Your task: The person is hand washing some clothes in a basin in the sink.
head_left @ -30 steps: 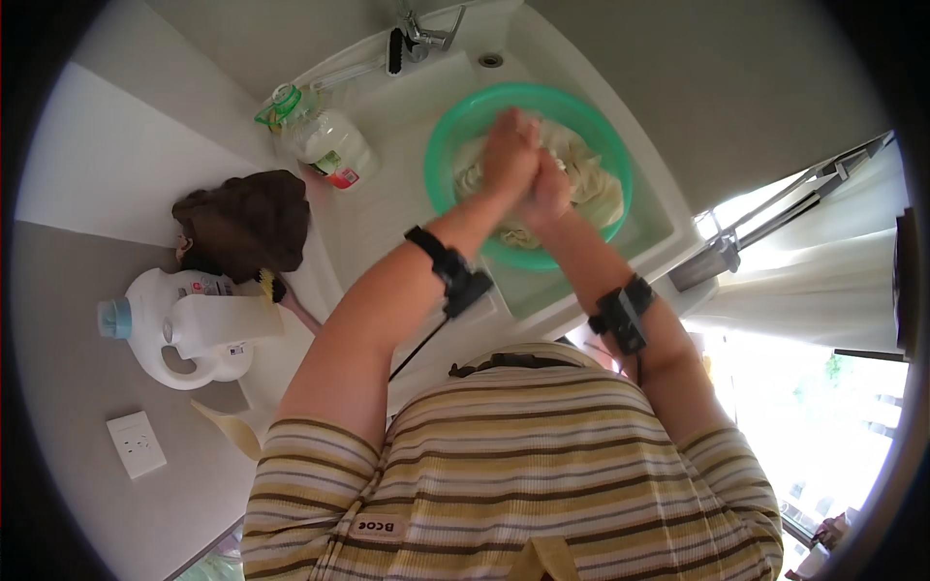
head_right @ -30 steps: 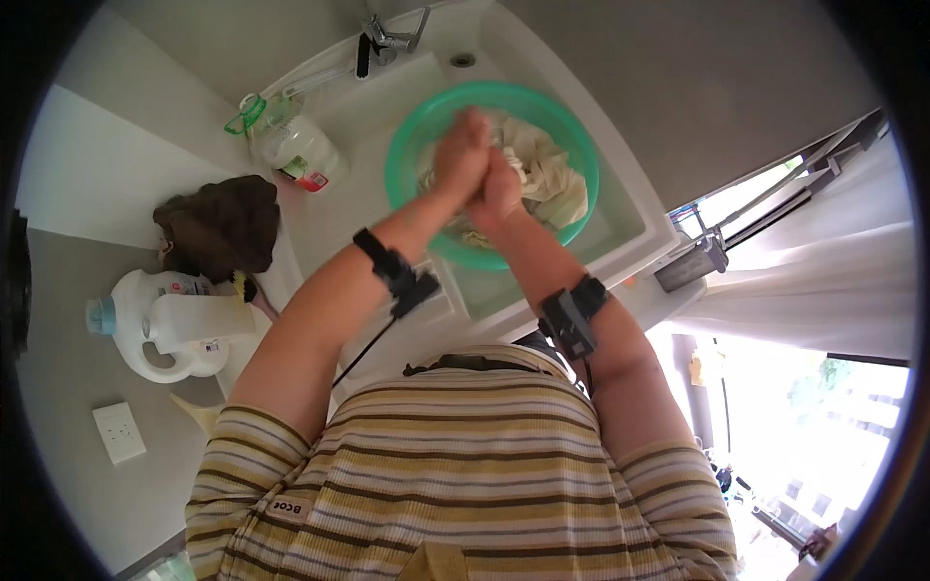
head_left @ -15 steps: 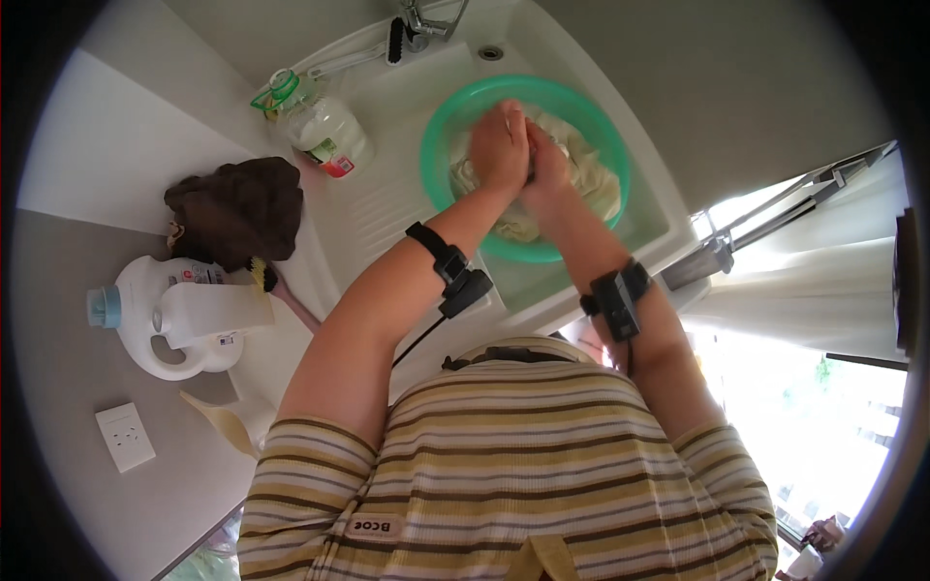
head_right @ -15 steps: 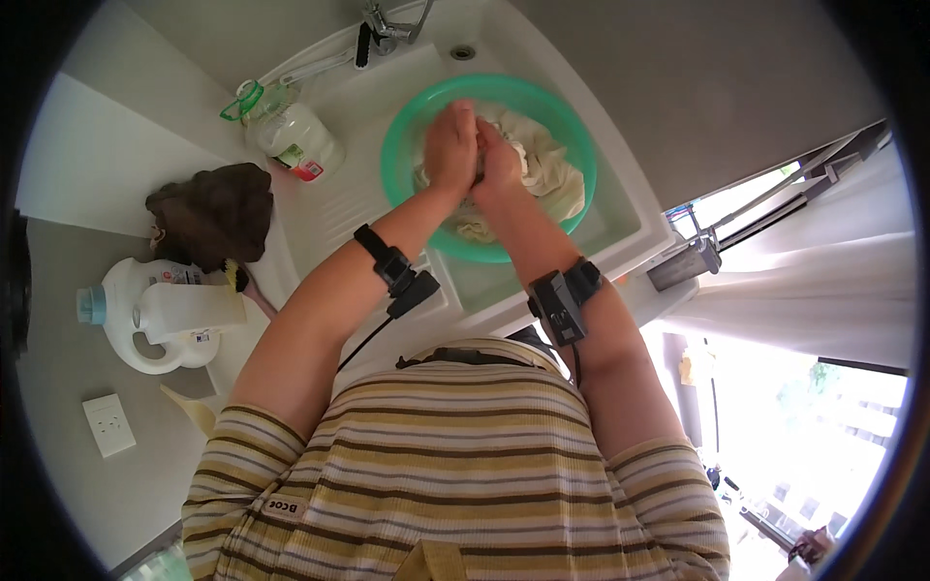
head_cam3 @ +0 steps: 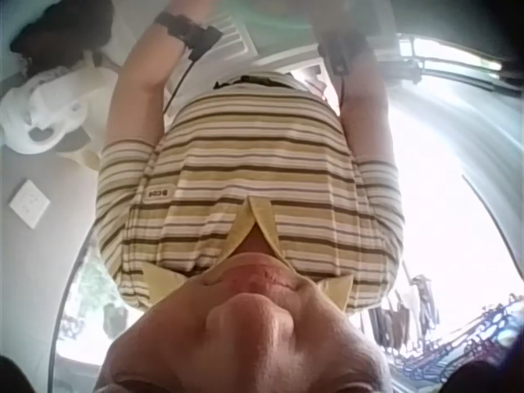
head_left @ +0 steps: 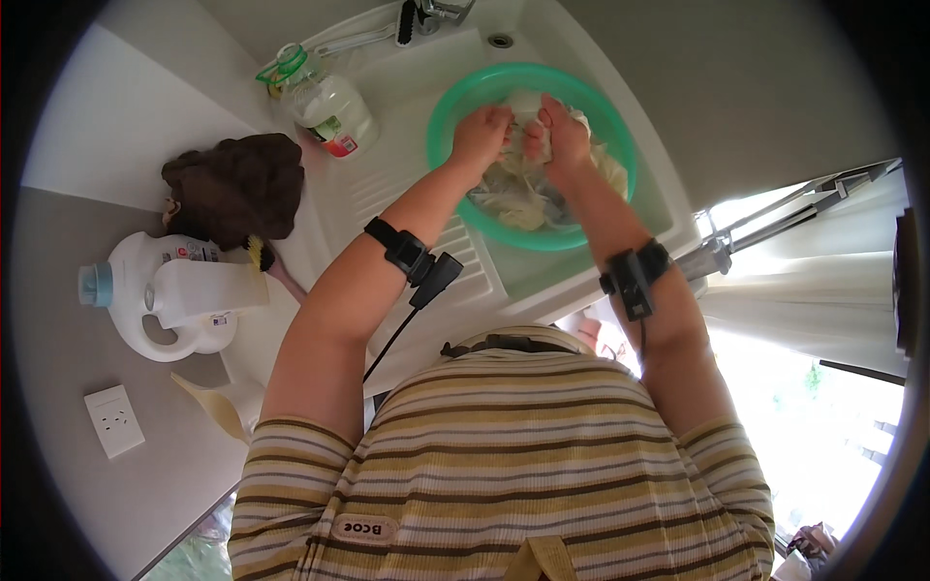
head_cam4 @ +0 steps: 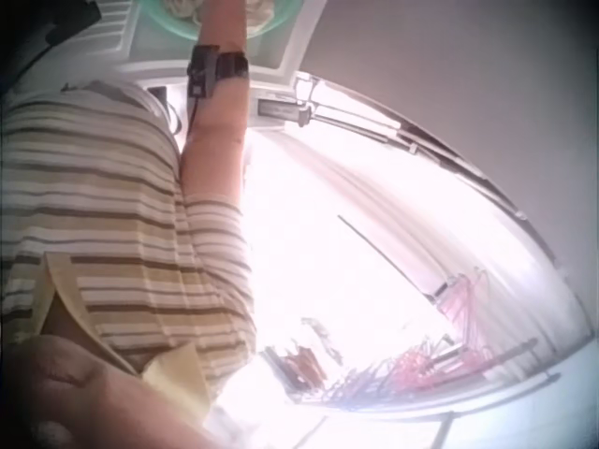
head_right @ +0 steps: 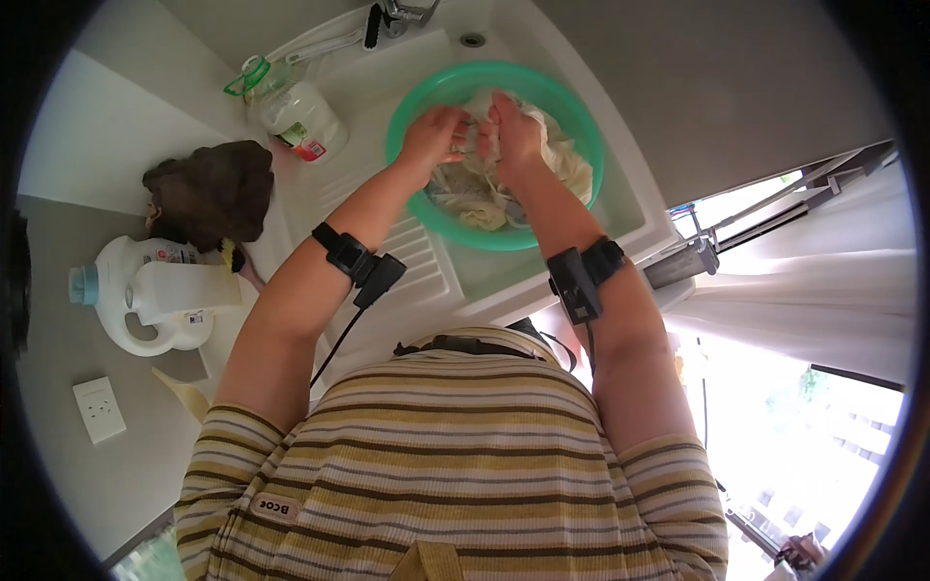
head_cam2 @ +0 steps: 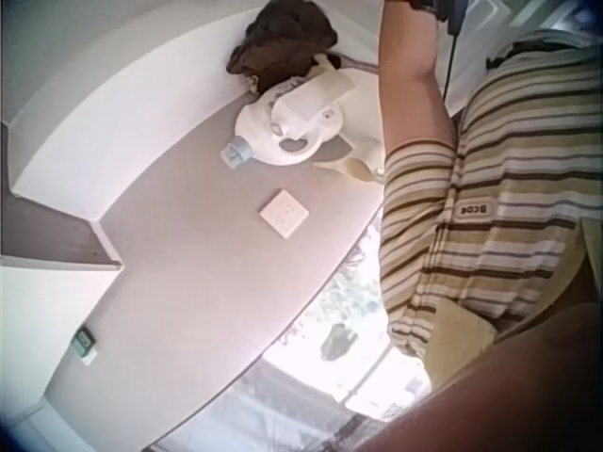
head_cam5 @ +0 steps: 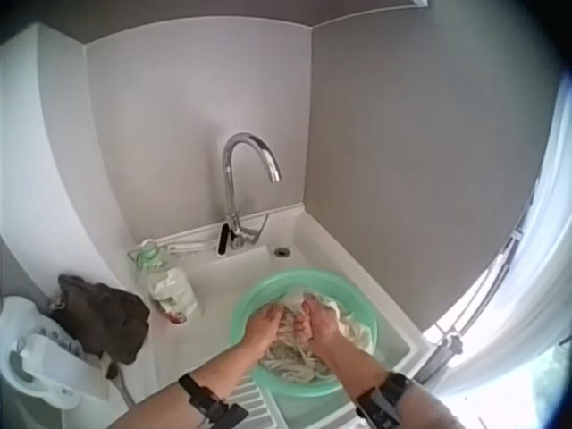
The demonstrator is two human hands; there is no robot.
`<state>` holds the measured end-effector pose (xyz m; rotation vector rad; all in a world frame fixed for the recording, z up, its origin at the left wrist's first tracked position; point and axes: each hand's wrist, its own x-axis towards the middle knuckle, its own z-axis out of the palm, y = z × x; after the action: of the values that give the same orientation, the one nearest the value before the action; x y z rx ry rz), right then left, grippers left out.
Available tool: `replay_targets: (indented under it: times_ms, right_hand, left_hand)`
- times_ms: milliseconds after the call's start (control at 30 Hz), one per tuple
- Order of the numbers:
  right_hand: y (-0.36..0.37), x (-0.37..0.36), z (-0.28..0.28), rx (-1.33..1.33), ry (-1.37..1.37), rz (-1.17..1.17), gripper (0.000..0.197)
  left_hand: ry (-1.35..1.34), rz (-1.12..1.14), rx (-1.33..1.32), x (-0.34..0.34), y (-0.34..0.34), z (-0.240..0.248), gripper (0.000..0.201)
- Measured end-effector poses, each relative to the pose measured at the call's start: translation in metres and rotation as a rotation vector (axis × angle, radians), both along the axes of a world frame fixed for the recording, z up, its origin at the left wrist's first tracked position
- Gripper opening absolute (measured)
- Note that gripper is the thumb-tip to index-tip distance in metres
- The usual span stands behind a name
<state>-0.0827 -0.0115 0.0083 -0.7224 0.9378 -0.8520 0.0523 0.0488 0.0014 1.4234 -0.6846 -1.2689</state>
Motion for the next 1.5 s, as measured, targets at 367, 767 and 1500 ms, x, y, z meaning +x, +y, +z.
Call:
replay_targets:
  times_ms: [367, 767, 1500]
  right_hand:
    - [-0.028, -0.035, 0.085, -0.763, 0.339, 0.227, 0.037]
    - [-0.048, -0.081, 0.041, -0.825, 1.507, 0.247, 0.041]
    - [0.005, -0.047, -0.065, -0.894, 1.705, 0.941, 0.112]
  left_hand:
    - [0.250, -0.106, -0.239, 0.051, 0.007, 0.024, 0.031]
    - [-0.437, -0.474, -0.066, 0.059, -0.001, -0.002, 0.023]
    - [-1.235, -1.098, 0.235, 0.012, -0.026, -0.046, 0.112]
